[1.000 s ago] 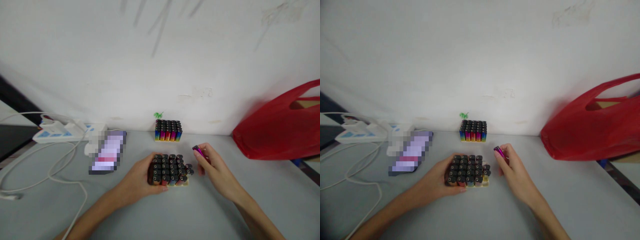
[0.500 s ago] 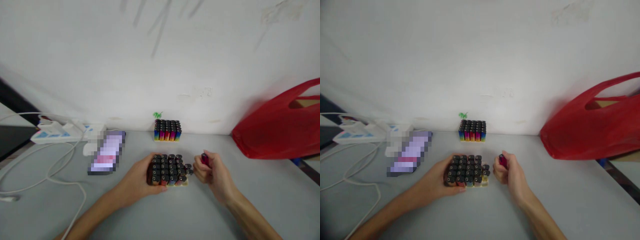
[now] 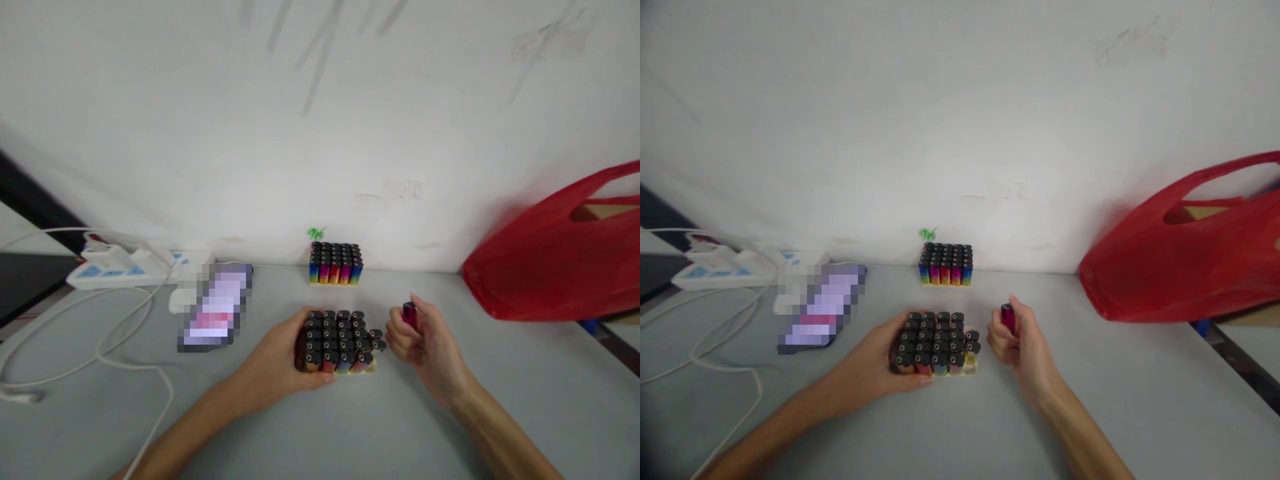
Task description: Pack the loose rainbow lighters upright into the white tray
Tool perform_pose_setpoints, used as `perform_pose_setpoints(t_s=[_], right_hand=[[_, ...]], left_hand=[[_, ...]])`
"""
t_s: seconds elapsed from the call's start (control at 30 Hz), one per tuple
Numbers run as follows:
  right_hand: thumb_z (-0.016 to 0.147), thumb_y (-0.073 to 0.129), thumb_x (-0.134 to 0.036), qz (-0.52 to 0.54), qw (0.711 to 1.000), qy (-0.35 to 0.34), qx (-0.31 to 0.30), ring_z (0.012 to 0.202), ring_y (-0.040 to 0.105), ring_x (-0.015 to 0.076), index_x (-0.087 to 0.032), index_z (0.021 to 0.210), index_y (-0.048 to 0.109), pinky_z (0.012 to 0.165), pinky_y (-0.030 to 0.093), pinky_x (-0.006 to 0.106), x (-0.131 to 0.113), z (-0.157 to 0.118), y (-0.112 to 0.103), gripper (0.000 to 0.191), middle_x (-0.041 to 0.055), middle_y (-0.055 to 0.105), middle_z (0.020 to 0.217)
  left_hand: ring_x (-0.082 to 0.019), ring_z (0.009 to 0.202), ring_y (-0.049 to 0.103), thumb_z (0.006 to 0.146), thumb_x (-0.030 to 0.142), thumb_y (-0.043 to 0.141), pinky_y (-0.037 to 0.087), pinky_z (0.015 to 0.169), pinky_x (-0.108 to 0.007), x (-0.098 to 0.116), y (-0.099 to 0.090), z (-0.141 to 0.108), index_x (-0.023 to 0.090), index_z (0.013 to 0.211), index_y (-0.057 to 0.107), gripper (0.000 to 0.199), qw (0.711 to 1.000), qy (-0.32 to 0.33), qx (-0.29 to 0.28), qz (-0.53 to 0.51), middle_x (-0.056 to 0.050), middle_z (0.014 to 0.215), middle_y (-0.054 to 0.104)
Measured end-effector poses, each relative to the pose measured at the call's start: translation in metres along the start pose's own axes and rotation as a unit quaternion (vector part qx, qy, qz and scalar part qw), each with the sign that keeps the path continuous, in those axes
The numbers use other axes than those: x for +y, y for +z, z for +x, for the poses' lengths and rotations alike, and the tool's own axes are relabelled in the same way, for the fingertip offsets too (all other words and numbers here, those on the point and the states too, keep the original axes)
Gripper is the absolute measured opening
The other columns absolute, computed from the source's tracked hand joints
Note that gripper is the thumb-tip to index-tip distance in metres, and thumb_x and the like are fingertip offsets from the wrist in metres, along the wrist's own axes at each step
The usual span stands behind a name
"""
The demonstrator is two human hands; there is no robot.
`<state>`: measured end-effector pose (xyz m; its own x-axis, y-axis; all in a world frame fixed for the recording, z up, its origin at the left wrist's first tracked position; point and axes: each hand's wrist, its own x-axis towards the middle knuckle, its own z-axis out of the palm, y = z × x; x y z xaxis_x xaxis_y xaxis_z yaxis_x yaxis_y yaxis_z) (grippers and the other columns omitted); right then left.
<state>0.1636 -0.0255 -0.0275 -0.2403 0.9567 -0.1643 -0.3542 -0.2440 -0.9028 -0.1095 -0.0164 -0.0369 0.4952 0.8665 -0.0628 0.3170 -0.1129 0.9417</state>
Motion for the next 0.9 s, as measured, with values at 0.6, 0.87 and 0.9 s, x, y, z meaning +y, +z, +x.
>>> perform_pose_setpoints(t_s=[0.6,0.87,0.9], right_hand=[[0.106,0.07,-0.059,-0.125,0.986,-0.096,0.057,0.073,0.049,0.0139,-0.023,0.097,0.071,0.067,0.041,0.026,-0.011,-0.008,0.0,0.037,-0.0009,0.06,0.087],[0.089,0.093,-0.05,-0.201,0.975,-0.088,-0.033,0.07,0.059,0.0175,-0.023,0.085,0.081,0.067,0.044,0.031,-0.023,-0.013,-0.028,0.03,0.0015,0.068,0.076],[0.087,0.094,-0.049,-0.212,0.972,-0.085,-0.05,0.068,0.06,0.0177,-0.023,0.086,0.083,0.065,0.044,0.031,-0.024,-0.014,-0.028,0.029,0.0023,0.069,0.075]], left_hand=[[-0.035,0.116,0.078,0.078,0.027,0.096,0.062,0.097,-0.043,-0.002,0.0,0.001,0.022,0.141,0.062,0.072,1.0,0.009,0.001,0.01,-0.008,0.127,0.081],[-0.032,0.106,0.079,0.078,0.027,0.095,0.063,0.092,-0.04,0.0,0.001,0.0,0.023,0.135,0.064,0.066,1.0,0.003,0.002,0.009,-0.005,0.119,0.082],[-0.032,0.108,0.079,0.078,0.028,0.096,0.063,0.092,-0.04,0.0,0.002,0.0,0.023,0.135,0.064,0.066,1.0,0.005,0.002,0.009,-0.005,0.12,0.082]])
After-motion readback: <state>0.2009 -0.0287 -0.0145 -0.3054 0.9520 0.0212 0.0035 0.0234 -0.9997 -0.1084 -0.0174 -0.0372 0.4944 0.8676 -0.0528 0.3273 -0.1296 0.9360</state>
